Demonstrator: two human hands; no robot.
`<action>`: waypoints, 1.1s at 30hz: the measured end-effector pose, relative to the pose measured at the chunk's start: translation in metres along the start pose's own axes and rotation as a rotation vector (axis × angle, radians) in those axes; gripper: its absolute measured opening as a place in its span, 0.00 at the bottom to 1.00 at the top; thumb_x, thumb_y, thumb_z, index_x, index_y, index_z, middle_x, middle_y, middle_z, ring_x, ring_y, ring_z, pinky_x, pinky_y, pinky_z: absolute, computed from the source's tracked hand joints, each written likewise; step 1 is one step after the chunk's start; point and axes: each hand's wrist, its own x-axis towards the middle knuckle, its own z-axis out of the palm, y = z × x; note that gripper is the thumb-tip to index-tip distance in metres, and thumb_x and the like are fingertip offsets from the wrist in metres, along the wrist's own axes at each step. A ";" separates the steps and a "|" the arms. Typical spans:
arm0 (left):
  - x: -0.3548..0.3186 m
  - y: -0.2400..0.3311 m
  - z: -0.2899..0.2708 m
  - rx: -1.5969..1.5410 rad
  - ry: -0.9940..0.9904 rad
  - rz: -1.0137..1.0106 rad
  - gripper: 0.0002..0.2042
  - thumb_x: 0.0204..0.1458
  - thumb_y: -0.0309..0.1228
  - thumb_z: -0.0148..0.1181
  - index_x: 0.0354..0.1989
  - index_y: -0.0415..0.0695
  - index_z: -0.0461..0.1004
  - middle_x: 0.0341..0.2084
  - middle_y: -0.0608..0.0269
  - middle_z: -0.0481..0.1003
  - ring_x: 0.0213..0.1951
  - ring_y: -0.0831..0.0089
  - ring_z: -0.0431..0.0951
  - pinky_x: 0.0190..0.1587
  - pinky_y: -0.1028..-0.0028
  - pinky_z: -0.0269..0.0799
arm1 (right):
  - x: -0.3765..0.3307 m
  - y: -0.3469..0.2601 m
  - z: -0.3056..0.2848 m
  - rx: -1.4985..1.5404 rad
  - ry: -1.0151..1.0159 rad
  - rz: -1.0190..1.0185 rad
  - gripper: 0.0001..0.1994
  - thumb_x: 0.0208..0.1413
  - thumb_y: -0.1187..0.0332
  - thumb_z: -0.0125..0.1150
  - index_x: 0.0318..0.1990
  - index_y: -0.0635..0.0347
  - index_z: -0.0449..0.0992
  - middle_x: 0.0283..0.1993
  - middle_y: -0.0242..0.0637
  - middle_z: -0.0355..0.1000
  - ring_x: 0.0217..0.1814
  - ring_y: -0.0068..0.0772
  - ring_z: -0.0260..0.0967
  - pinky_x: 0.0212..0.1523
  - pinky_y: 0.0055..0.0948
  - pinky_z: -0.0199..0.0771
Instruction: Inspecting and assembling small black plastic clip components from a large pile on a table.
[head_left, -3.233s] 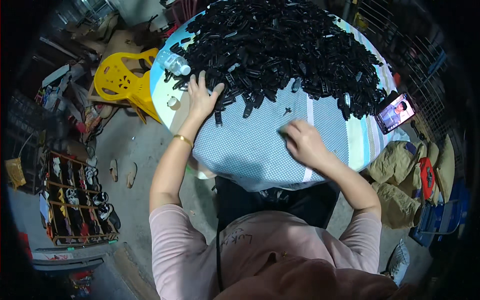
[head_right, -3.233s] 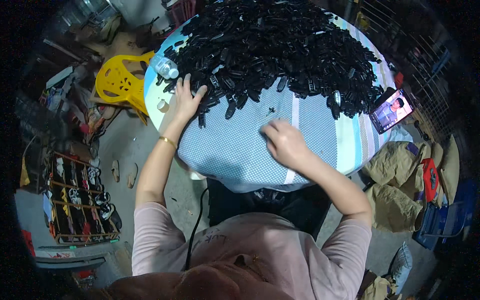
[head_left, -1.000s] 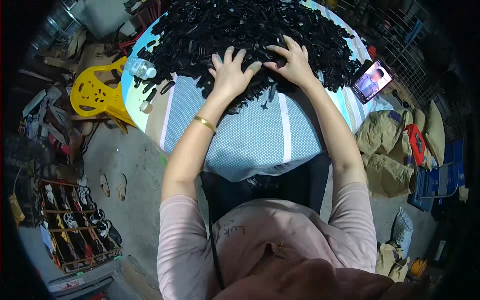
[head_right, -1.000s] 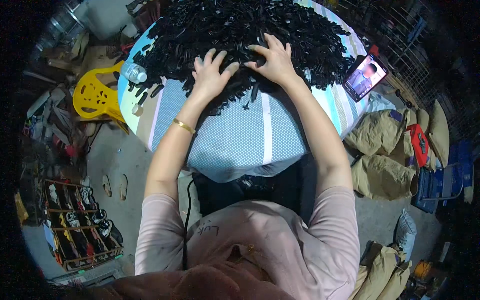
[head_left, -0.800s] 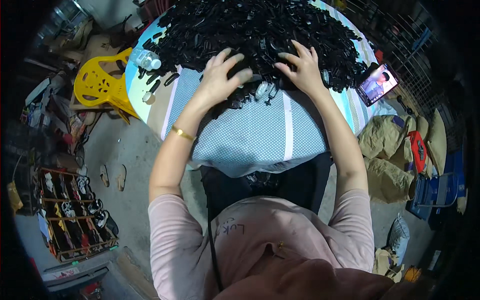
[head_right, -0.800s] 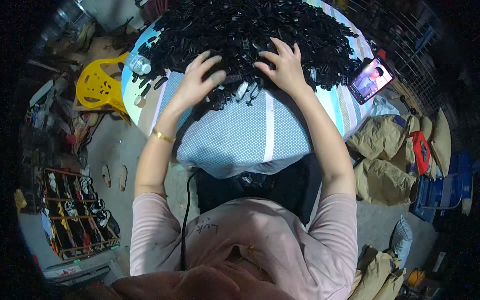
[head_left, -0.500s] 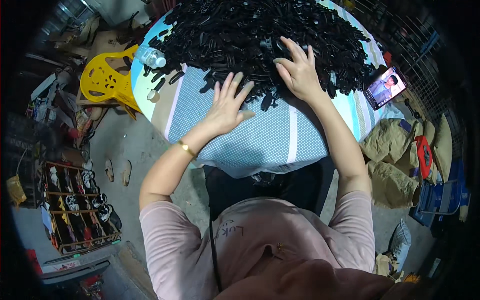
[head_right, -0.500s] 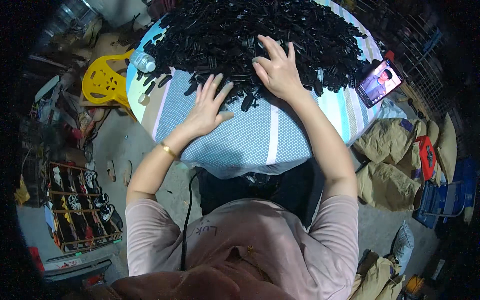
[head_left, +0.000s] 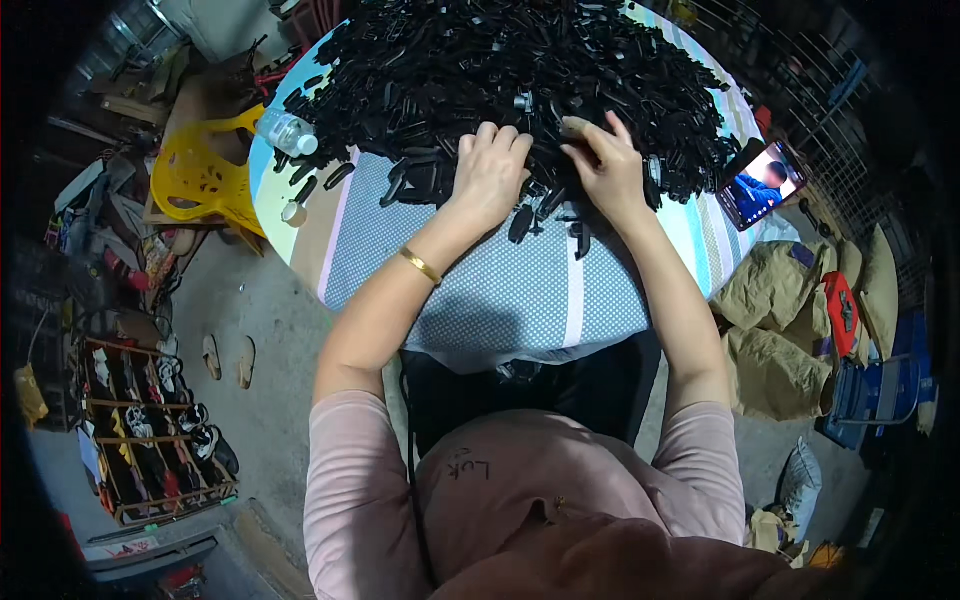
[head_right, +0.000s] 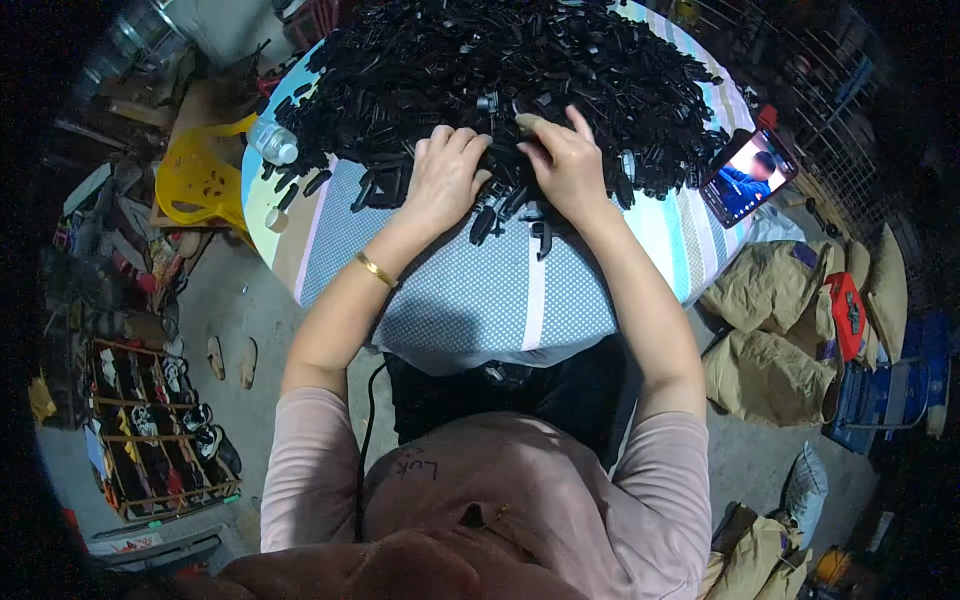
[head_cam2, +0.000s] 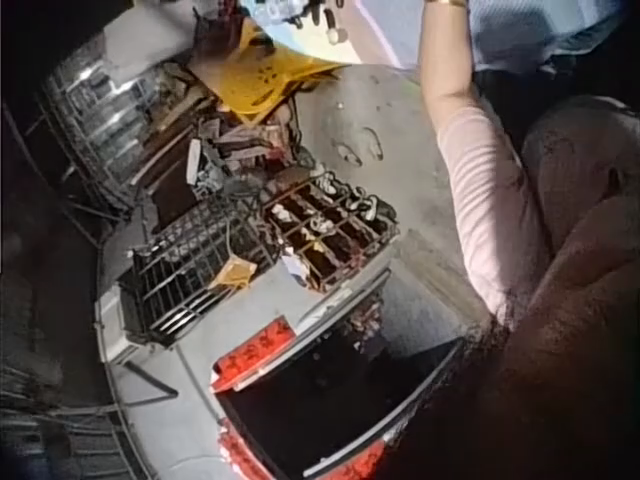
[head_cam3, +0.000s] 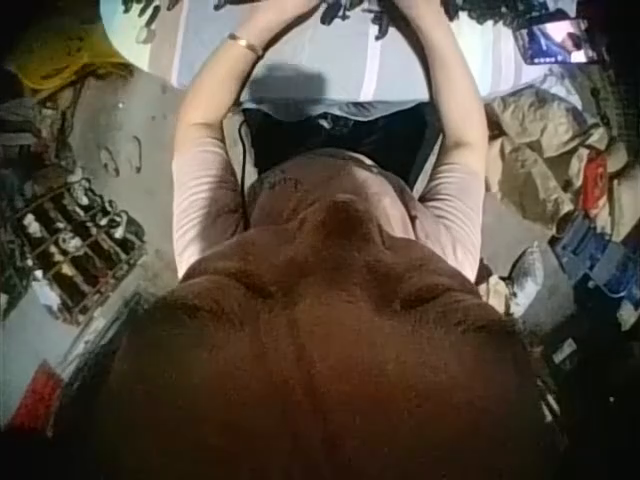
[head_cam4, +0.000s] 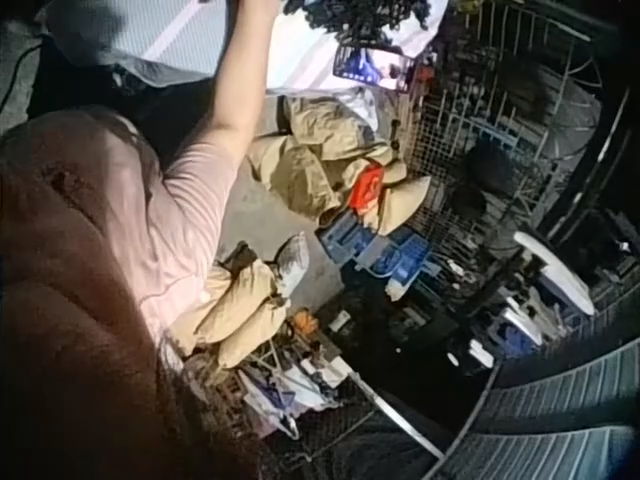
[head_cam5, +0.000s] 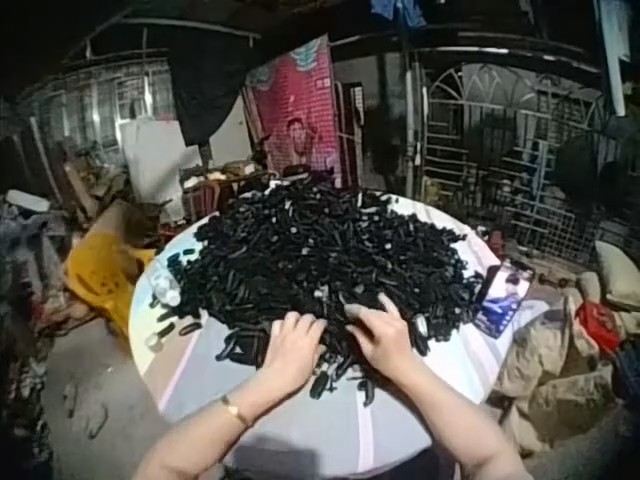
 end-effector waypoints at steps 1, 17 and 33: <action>0.000 -0.001 0.004 0.017 -0.003 -0.002 0.19 0.38 0.28 0.62 0.43 0.44 0.70 0.37 0.63 0.68 0.42 0.64 0.66 0.42 0.66 0.61 | 0.001 -0.002 -0.001 0.044 -0.001 0.005 0.13 0.44 0.76 0.59 0.40 0.58 0.74 0.37 0.37 0.75 0.37 0.36 0.73 0.56 0.42 0.62; 0.008 0.000 -0.003 -0.835 0.310 -0.330 0.13 0.50 0.22 0.52 0.45 0.37 0.64 0.35 0.56 0.69 0.29 0.68 0.74 0.31 0.74 0.71 | 0.006 -0.020 -0.006 0.489 0.045 0.182 0.13 0.47 0.87 0.46 0.39 0.68 0.74 0.42 0.40 0.70 0.40 0.28 0.71 0.43 0.22 0.72; -0.001 -0.003 -0.028 -1.758 -0.300 -0.630 0.15 0.51 0.22 0.53 0.47 0.31 0.67 0.41 0.53 0.71 0.32 0.76 0.76 0.33 0.82 0.73 | -0.003 -0.034 -0.004 0.552 0.076 0.237 0.06 0.47 0.77 0.59 0.33 0.67 0.77 0.31 0.39 0.74 0.30 0.25 0.71 0.28 0.18 0.70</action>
